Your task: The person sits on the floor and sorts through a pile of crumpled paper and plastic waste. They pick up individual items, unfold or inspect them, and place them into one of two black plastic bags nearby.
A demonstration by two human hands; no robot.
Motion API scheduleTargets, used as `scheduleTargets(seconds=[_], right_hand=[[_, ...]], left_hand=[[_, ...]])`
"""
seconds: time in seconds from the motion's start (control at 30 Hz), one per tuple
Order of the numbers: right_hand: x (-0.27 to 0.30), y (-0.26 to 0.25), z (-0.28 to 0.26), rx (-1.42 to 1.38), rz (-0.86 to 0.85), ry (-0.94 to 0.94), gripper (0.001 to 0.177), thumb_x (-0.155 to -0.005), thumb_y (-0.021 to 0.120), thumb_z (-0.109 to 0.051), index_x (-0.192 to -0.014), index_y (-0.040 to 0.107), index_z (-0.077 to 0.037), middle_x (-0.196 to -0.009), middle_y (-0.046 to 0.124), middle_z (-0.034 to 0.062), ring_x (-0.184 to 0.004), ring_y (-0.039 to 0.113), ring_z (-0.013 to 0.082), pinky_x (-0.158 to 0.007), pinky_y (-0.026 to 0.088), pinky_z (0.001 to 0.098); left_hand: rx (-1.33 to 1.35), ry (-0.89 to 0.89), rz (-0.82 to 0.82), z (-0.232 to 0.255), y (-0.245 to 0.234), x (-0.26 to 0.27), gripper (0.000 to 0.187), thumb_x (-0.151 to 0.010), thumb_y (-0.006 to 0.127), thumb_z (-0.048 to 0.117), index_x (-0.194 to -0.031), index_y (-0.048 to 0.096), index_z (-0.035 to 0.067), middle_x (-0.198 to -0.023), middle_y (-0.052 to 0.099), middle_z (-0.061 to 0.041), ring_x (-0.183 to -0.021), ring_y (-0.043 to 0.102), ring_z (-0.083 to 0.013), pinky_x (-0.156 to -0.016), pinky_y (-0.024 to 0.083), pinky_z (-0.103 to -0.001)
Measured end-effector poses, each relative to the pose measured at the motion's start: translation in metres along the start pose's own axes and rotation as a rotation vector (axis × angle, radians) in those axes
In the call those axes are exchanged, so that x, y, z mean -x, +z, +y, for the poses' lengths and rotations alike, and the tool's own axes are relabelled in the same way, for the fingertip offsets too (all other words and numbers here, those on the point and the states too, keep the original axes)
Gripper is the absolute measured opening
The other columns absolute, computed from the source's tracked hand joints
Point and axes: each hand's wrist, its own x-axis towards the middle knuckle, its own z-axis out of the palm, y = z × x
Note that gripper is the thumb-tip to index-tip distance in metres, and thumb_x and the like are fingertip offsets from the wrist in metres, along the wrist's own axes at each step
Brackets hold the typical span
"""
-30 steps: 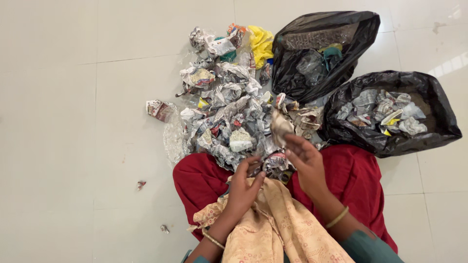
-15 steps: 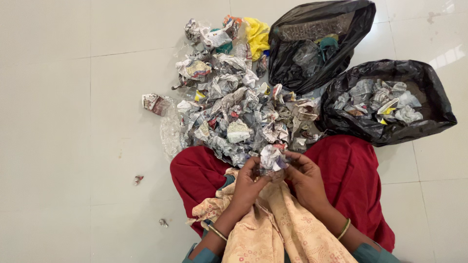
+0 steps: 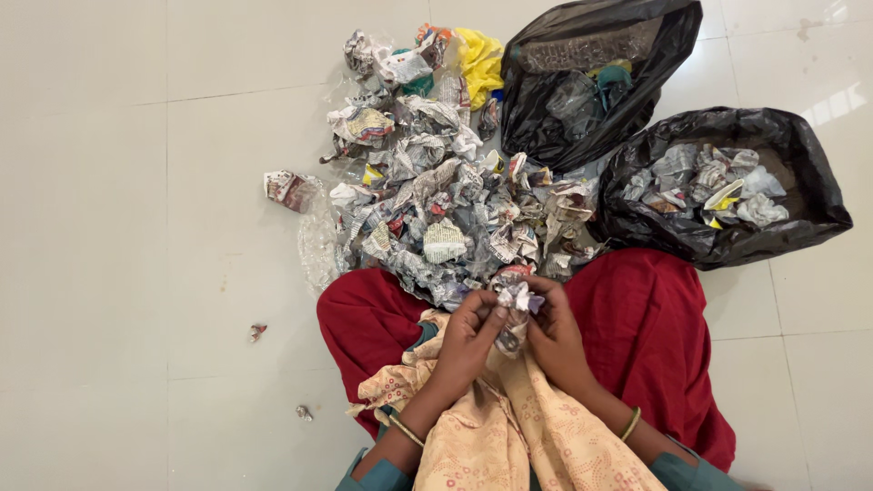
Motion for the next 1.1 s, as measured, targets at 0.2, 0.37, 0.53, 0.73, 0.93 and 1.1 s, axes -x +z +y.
scheduleTargets(seconds=[0.2, 0.37, 0.53, 0.73, 0.93, 1.1], right_hand=[[0.001, 0.005, -0.018, 0.251, 0.042, -0.256, 0.035, -0.086, 0.059, 0.015, -0.116, 0.055, -0.003, -0.124, 0.052, 0.0106, -0.111, 0.059, 0.0165, -0.091, 0.051, 0.0256], [0.000, 0.005, -0.042, 0.408, -0.151, -0.177, 0.033, -0.097, 0.061, 0.006, -0.128, 0.065, -0.003, -0.133, 0.063, 0.0122, -0.115, 0.064, 0.0177, -0.094, 0.052, 0.0276], [-0.006, 0.004, -0.048, 0.365, -0.274, -0.169, 0.053, -0.092, 0.068, 0.001, -0.142, 0.055, -0.003, -0.138, 0.064, 0.0131, -0.125, 0.062, 0.0205, -0.103, 0.049, 0.0306], [-0.011, -0.003, -0.049, 0.439, -0.270, -0.132, 0.058, -0.086, 0.070, 0.003, -0.142, 0.057, -0.006, -0.131, 0.069, 0.0111, -0.121, 0.067, 0.0194, -0.101, 0.051, 0.0311], [-0.010, -0.006, -0.045, 0.501, -0.261, -0.095, 0.059, -0.087, 0.071, 0.001, -0.143, 0.057, -0.009, -0.121, 0.070, 0.0106, -0.114, 0.068, 0.0196, -0.097, 0.051, 0.0307], [-0.008, -0.008, -0.039, 0.385, -0.291, -0.179, 0.058, -0.087, 0.065, 0.007, -0.143, 0.056, -0.005, -0.134, 0.064, 0.0114, -0.125, 0.061, 0.0205, -0.103, 0.048, 0.0308]], left_hand=[[0.073, 0.017, 0.098, 0.011, 0.010, 0.000, 0.022, -0.107, 0.055, 0.010, -0.128, 0.051, 0.008, -0.090, 0.067, -0.001, -0.085, 0.058, -0.0052, -0.076, 0.045, -0.021], [0.122, 0.069, 0.205, 0.018, 0.011, -0.003, 0.017, -0.103, 0.055, 0.007, -0.120, 0.052, 0.007, -0.095, 0.070, -0.002, -0.084, 0.062, -0.0072, -0.073, 0.048, -0.024], [0.025, 0.080, 0.197, 0.015, 0.005, -0.001, 0.009, -0.109, 0.055, 0.009, -0.115, 0.058, 0.004, -0.095, 0.067, -0.001, -0.087, 0.060, -0.0066, -0.078, 0.048, -0.024], [0.094, 0.059, 0.179, 0.014, 0.009, 0.000, 0.014, -0.106, 0.055, 0.013, -0.114, 0.061, 0.003, -0.095, 0.069, -0.001, -0.088, 0.062, -0.0063, -0.080, 0.049, -0.023], [0.026, 0.038, 0.170, 0.009, 0.006, 0.001, 0.015, -0.107, 0.059, 0.014, -0.112, 0.067, 0.001, -0.089, 0.063, 0.001, -0.082, 0.053, -0.0048, -0.073, 0.043, -0.023], [-0.174, 0.153, 0.128, 0.007, 0.004, 0.000, 0.014, -0.109, 0.062, 0.014, -0.109, 0.067, 0.001, -0.106, 0.057, -0.003, -0.097, 0.054, -0.0088, -0.085, 0.046, -0.025]])
